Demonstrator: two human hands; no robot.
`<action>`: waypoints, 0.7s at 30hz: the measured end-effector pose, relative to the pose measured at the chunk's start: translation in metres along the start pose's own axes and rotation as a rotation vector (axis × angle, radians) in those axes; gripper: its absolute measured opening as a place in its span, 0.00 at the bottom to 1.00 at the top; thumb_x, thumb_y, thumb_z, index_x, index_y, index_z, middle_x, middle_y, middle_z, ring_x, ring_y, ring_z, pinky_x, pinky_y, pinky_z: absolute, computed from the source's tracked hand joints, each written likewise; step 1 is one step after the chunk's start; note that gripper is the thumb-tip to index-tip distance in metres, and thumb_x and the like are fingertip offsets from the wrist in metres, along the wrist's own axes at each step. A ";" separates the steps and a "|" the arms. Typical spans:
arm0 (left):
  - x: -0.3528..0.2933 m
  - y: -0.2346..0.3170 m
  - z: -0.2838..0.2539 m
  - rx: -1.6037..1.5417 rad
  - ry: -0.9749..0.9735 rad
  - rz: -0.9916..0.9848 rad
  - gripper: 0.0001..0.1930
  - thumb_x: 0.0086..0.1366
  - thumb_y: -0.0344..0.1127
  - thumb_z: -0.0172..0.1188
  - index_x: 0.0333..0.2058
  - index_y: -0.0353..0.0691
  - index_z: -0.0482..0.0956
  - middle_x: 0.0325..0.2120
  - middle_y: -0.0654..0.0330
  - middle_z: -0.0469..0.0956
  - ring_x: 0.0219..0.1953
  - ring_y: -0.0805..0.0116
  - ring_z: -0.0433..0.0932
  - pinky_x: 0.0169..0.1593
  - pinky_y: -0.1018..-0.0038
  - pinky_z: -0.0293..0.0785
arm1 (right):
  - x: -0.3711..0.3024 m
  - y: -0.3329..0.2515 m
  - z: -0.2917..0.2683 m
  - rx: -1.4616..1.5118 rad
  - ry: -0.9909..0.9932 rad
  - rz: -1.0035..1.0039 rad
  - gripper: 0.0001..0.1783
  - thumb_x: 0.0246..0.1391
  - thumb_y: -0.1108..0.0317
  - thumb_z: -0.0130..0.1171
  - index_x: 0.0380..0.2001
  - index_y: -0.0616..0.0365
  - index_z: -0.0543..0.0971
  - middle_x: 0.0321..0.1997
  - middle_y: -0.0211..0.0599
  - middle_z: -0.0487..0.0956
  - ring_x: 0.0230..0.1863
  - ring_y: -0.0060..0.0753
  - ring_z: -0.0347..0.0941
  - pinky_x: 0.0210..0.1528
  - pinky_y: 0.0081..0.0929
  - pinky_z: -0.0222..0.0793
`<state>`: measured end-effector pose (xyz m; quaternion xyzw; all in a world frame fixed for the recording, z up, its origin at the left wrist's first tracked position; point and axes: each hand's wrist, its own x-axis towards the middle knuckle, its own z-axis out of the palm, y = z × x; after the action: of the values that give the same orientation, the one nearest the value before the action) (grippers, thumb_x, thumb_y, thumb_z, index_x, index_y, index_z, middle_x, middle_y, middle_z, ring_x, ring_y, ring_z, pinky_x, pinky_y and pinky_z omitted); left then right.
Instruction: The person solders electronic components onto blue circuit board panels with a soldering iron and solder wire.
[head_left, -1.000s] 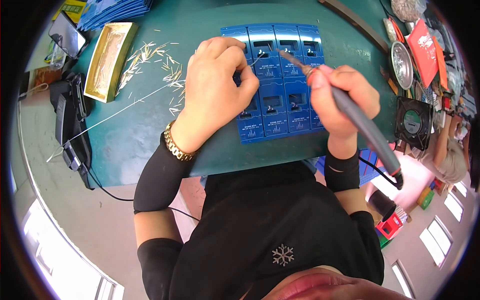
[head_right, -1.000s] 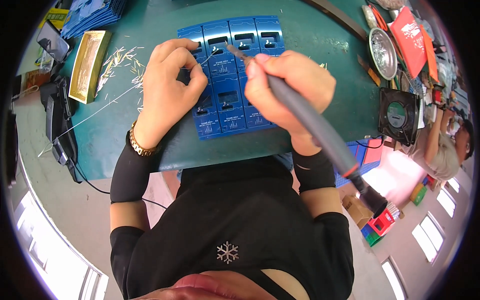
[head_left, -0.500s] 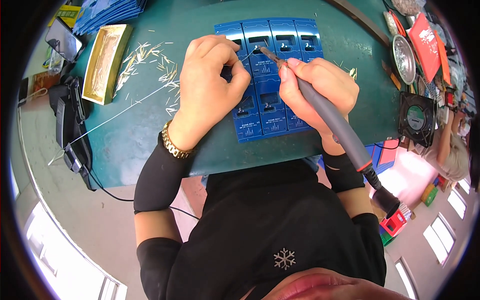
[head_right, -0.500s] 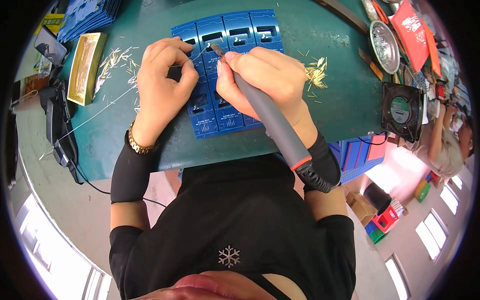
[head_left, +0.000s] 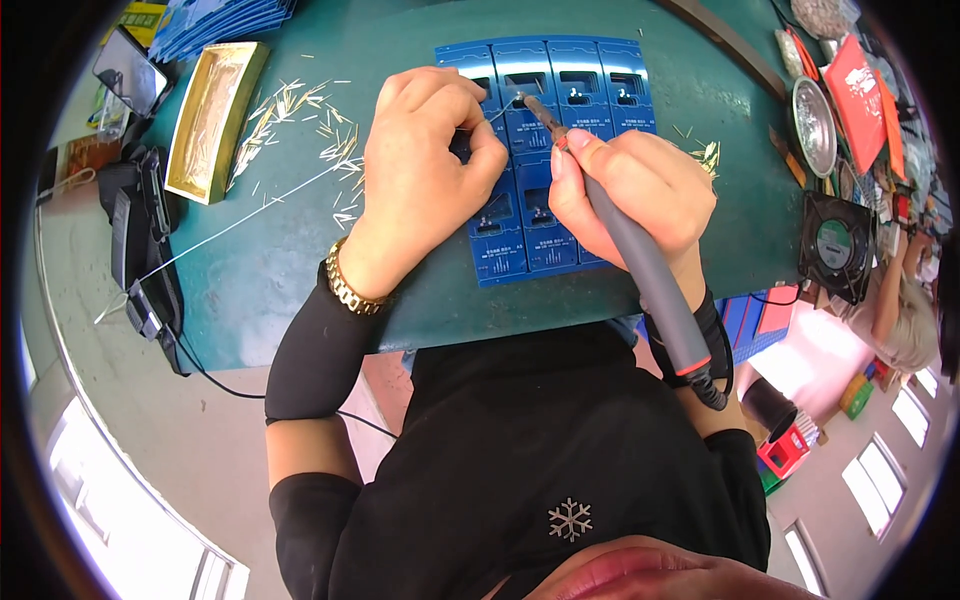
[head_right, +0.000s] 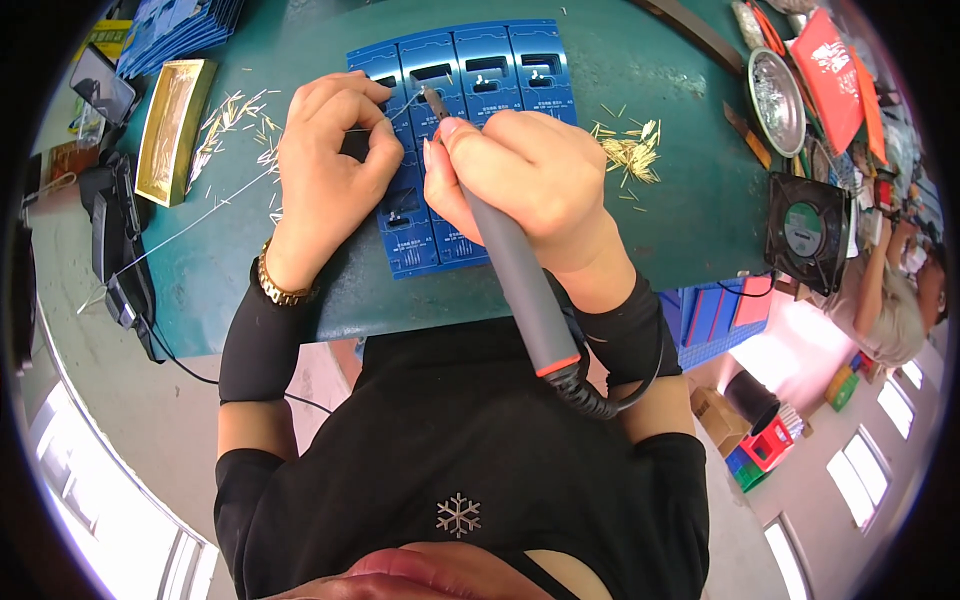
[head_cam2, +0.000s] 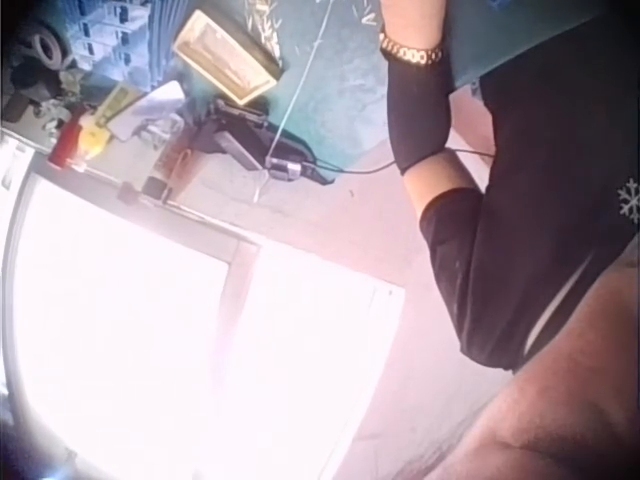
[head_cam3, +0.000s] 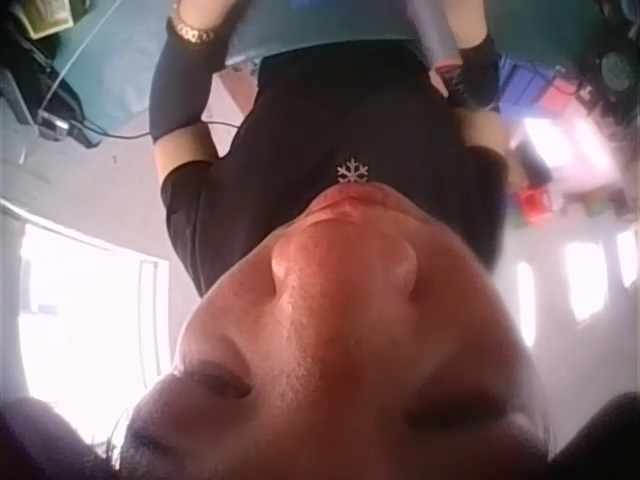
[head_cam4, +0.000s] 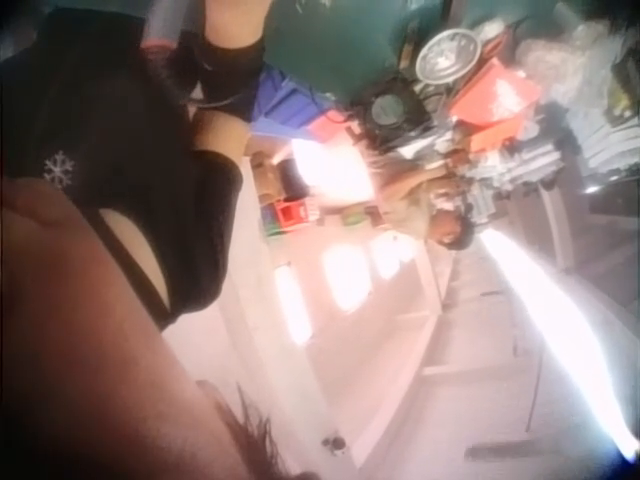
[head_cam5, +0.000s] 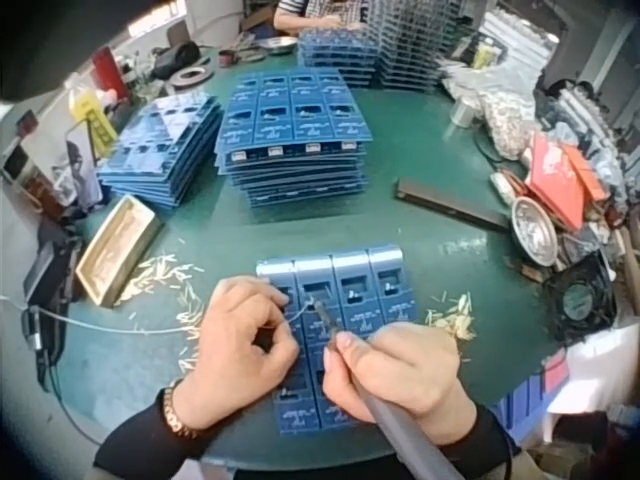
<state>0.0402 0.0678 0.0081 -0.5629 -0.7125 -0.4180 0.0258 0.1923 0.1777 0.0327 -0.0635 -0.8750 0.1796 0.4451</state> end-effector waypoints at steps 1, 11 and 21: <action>0.000 0.000 0.000 0.004 -0.001 0.006 0.06 0.46 0.22 0.61 0.22 0.38 0.73 0.33 0.56 0.80 0.43 0.53 0.75 0.45 0.64 0.73 | 0.000 -0.002 -0.001 0.002 -0.001 -0.001 0.10 0.35 0.78 0.69 0.23 0.61 0.78 0.16 0.32 0.70 0.14 0.30 0.70 0.16 0.22 0.65; 0.001 0.001 0.003 0.032 0.009 0.018 0.06 0.46 0.22 0.62 0.24 0.37 0.75 0.33 0.57 0.79 0.42 0.53 0.74 0.44 0.64 0.73 | -0.001 -0.001 -0.002 0.011 -0.032 0.012 0.09 0.35 0.78 0.69 0.23 0.60 0.78 0.16 0.31 0.69 0.15 0.30 0.69 0.16 0.23 0.65; 0.001 0.003 -0.005 -0.024 -0.054 -0.049 0.05 0.48 0.22 0.60 0.23 0.37 0.73 0.37 0.57 0.80 0.47 0.54 0.75 0.49 0.65 0.73 | 0.000 0.003 -0.013 0.073 0.016 0.077 0.07 0.41 0.83 0.66 0.26 0.66 0.78 0.19 0.39 0.78 0.16 0.31 0.73 0.18 0.23 0.67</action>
<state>0.0404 0.0652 0.0138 -0.5565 -0.7216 -0.4117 -0.0104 0.2023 0.1835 0.0386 -0.0823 -0.8612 0.2278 0.4468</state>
